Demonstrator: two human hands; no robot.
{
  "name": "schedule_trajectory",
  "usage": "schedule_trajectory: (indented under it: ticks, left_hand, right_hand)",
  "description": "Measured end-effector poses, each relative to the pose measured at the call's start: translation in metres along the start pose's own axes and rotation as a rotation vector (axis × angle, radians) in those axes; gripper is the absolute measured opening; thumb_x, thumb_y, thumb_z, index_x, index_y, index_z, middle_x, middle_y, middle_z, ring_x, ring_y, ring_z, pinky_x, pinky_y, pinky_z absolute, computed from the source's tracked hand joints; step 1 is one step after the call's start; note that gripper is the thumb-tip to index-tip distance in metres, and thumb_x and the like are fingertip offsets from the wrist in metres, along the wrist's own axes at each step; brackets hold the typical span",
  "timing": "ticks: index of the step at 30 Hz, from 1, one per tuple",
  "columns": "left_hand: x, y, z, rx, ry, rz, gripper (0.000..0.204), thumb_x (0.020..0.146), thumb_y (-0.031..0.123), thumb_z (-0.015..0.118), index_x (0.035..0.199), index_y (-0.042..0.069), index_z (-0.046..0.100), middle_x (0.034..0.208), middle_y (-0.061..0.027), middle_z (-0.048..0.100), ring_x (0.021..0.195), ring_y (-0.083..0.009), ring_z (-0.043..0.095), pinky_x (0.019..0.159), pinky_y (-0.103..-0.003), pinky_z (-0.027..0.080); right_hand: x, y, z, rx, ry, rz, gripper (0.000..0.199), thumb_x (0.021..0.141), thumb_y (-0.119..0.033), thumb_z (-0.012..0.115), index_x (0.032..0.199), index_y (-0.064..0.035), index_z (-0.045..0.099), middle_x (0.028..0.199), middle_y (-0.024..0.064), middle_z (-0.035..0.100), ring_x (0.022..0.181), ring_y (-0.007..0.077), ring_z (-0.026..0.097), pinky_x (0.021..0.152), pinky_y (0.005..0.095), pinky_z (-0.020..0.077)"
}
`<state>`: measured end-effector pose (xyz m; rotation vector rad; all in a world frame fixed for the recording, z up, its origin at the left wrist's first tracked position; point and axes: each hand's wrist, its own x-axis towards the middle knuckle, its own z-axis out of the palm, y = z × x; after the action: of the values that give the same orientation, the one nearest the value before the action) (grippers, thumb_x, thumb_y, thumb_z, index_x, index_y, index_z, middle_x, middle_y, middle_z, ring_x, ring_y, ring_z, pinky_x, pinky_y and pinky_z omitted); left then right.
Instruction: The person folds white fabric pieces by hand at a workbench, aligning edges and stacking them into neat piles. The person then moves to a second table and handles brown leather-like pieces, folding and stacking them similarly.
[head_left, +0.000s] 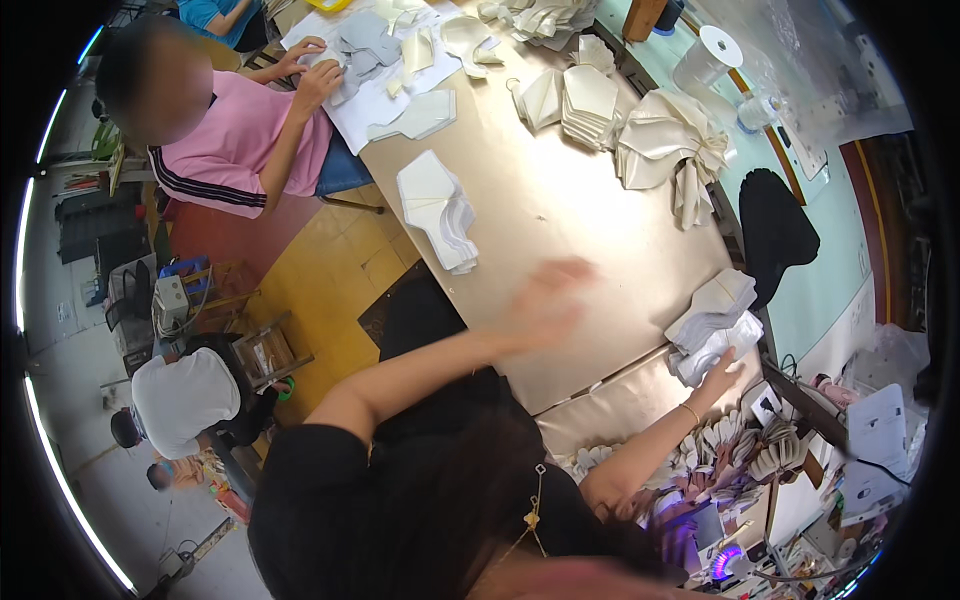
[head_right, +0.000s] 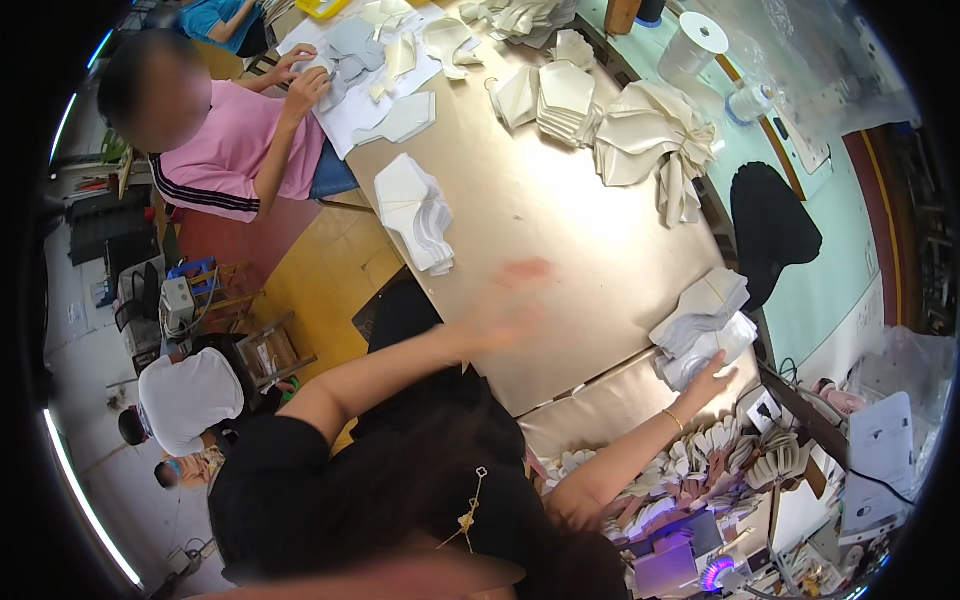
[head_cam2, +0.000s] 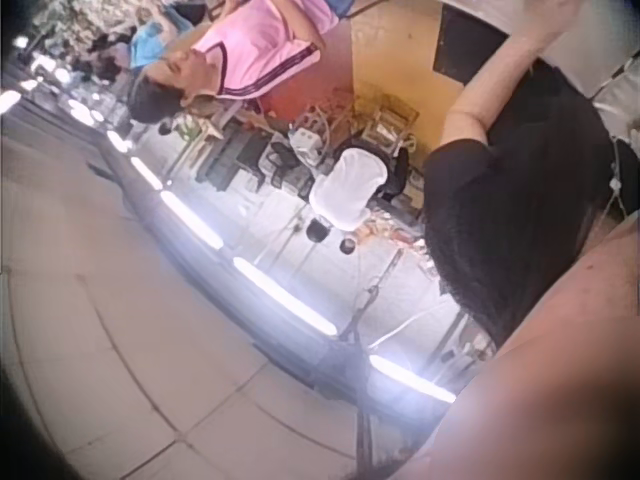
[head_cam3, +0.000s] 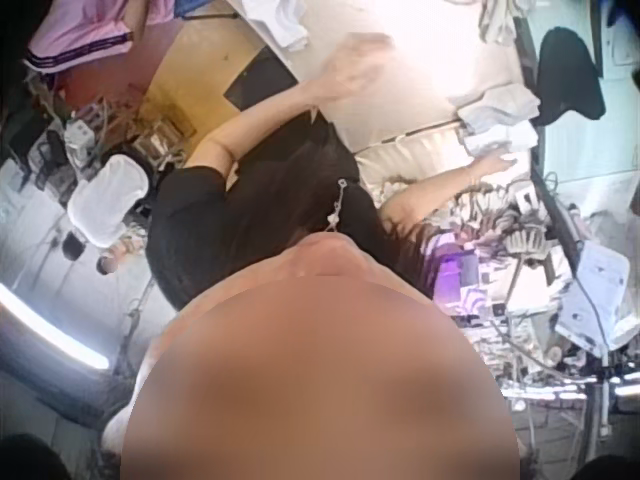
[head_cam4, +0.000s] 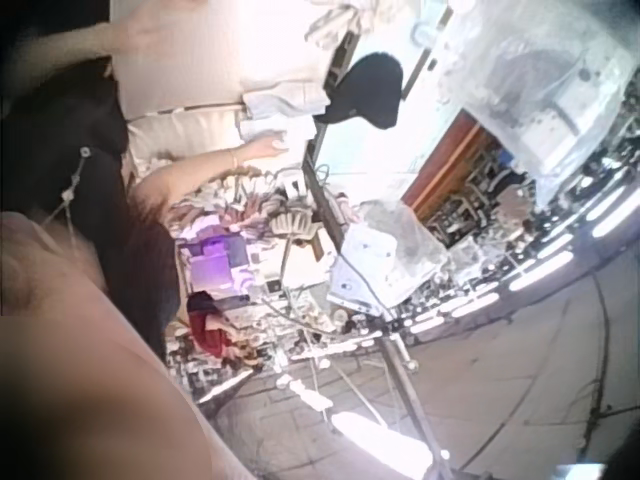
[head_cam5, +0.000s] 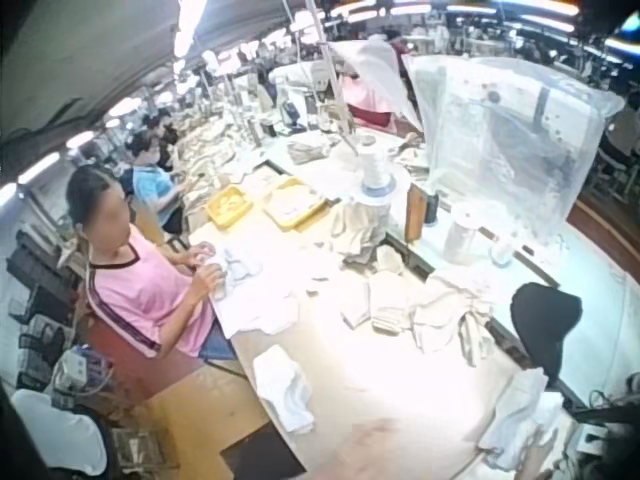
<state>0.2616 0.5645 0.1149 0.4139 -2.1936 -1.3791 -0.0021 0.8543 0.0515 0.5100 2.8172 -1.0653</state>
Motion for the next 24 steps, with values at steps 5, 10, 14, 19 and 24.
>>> schedule_trajectory:
  ticks: [5, 10, 14, 19, 24]
  left_hand:
    - [-0.026, -0.082, -0.153, 0.157, 0.879, -0.832, 0.065, 0.091, 0.037, 0.063, 0.14, 0.007, 0.034, 0.135, -0.0125, 0.043, 0.119, -0.0287, 0.043, 0.099, -0.042, 0.037]
    - [-0.014, -0.117, -0.17, -0.711, 0.704, -1.105, 0.072, 0.09, 0.066, 0.045, 0.143, 0.02, 0.031, 0.139, -0.0083, 0.042, 0.123, -0.0303, 0.041, 0.097, -0.053, 0.036]
    - [-0.017, -0.125, -0.164, -0.745, 0.685, -1.087, 0.065, 0.093, 0.061, 0.044, 0.141, 0.019, 0.034, 0.14, -0.0094, 0.044, 0.127, -0.0334, 0.041, 0.097, -0.06, 0.037]
    - [-0.01, -0.136, -0.165, -1.037, 0.561, -1.041, 0.063, 0.097, 0.051, 0.04, 0.141, 0.007, 0.035, 0.14, -0.0107, 0.046, 0.129, -0.0282, 0.044, 0.107, -0.047, 0.037]
    - [0.015, -0.115, -0.112, -1.052, 0.258, -0.944, 0.065, 0.097, 0.051, 0.041, 0.143, 0.005, 0.033, 0.141, -0.0123, 0.046, 0.129, -0.0285, 0.044, 0.109, -0.044, 0.036]
  right_hand:
    - [-0.066, -0.086, 0.053, 0.605, 0.06, -0.547, 0.038, 0.097, -0.022, 0.051, 0.124, 0.0052, 0.05, 0.122, 0.0201, 0.055, 0.112, 0.029, 0.052, 0.102, 0.0413, 0.0401]
    - [-0.234, -0.165, 0.226, 0.299, -0.983, -0.627, 0.036, 0.097, -0.027, 0.051, 0.116, 0.002, 0.058, 0.111, 0.0197, 0.062, 0.108, 0.031, 0.058, 0.095, 0.0396, 0.0443]
    - [-0.313, -0.186, 0.295, 0.003, -1.248, -0.44, 0.058, 0.097, -0.043, 0.046, 0.12, 0.0089, 0.055, 0.116, 0.0298, 0.06, 0.107, 0.0355, 0.061, 0.094, 0.0385, 0.0466]
    - [-0.32, -0.192, 0.291, -0.223, -1.27, -0.368, 0.088, 0.085, -0.071, 0.042, 0.121, 0.0078, 0.057, 0.126, 0.0315, 0.051, 0.121, 0.0455, 0.046, 0.101, 0.0505, 0.0366]
    - [-0.273, -0.156, 0.202, 0.04, -0.853, -0.439, 0.077, 0.08, -0.062, 0.062, 0.114, 0.0075, 0.056, 0.124, 0.0293, 0.045, 0.12, 0.0407, 0.041, 0.1, 0.0473, 0.0364]
